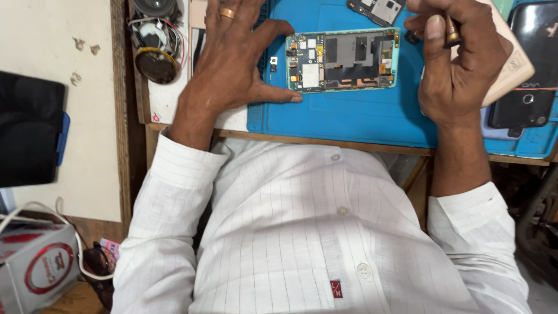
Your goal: The person pries open a disassembled smartphone on a blue repair mat, removes the back cover, and uses a pointed tool to work on the exposed motherboard and internal components. They reposition the phone body and continue probing and adjusting parts on the board.
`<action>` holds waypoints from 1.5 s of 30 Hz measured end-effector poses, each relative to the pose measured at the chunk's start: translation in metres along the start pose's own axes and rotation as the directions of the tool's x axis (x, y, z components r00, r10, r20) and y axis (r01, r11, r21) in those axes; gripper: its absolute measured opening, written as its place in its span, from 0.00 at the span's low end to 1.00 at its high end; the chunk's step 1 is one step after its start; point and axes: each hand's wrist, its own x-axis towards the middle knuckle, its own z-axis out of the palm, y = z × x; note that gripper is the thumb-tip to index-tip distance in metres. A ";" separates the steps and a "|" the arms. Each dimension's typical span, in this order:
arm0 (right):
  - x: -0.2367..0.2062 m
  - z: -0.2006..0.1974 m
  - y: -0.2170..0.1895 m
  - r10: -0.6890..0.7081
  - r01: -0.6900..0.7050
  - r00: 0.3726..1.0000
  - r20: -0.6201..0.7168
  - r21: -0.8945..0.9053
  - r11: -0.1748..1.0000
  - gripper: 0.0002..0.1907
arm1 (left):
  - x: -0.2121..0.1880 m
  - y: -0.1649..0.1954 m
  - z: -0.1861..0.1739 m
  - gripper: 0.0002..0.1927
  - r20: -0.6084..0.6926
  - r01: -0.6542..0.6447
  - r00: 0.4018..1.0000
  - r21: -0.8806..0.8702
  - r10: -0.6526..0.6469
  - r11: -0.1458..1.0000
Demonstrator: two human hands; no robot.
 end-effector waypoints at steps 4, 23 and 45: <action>0.016 0.020 0.000 0.012 -0.008 0.999 0.038 -0.088 0.996 0.09 | 0.003 -0.020 -0.015 0.49 0.035 -0.002 0.999 -0.029 0.003 1.000; 0.003 0.068 -0.025 0.059 -0.039 0.996 0.068 -0.264 0.964 0.12 | -0.022 -0.048 -0.032 0.51 0.068 0.044 0.997 -0.117 -0.036 0.992; -0.001 0.055 -0.013 0.020 0.006 0.993 0.115 -0.216 0.976 0.16 | -0.025 -0.051 -0.039 0.45 -0.024 -0.006 1.000 -0.119 0.003 0.993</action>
